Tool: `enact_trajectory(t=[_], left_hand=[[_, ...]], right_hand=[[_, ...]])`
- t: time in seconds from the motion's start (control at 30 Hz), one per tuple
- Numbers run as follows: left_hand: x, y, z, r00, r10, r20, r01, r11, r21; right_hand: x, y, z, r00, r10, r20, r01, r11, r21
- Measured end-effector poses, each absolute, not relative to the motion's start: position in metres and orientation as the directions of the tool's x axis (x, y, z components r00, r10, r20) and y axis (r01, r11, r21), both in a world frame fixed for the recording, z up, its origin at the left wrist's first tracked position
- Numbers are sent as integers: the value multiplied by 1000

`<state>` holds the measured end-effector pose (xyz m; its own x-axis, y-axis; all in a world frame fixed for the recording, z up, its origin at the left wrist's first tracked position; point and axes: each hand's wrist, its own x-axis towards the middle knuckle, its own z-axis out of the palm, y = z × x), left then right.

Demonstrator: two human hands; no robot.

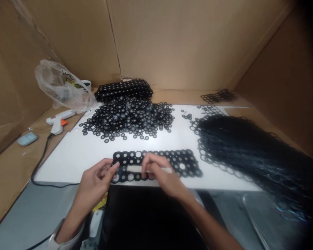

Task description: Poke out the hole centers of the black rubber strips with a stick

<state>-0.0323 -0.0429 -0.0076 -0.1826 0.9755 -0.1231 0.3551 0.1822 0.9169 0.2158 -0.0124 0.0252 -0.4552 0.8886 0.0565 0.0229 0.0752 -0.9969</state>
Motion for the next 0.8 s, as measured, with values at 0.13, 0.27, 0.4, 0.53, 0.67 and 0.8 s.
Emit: enact_trajectory(t=[0.13, 0.27, 0.4, 0.53, 0.67, 0.8], left_hand=[[-32, -40, -6, -190, 973, -127, 350, 188, 918], [-28, -40, 0, -186, 973, -134, 327, 190, 926], [-28, -42, 7, -164, 972, -166, 270, 206, 941], [-33, -42, 10, -192, 966, -173, 271, 222, 937], [-36, -38, 7, -200, 963, -180, 297, 234, 926], [-37, -38, 6, -208, 959, -192, 275, 246, 929]], right_hand=[[224, -9, 24, -407, 913, 28, -14, 25, -1000], [223, -11, 25, -438, 897, 54, 38, 78, -996], [215, -16, 26, -520, 840, 154, 192, 291, -937], [217, -14, 28, -536, 837, 108, 131, 208, -969], [231, -7, 27, -473, 881, 20, 4, 25, -1000], [239, -5, 24, -472, 881, 5, 12, 12, -1000]])
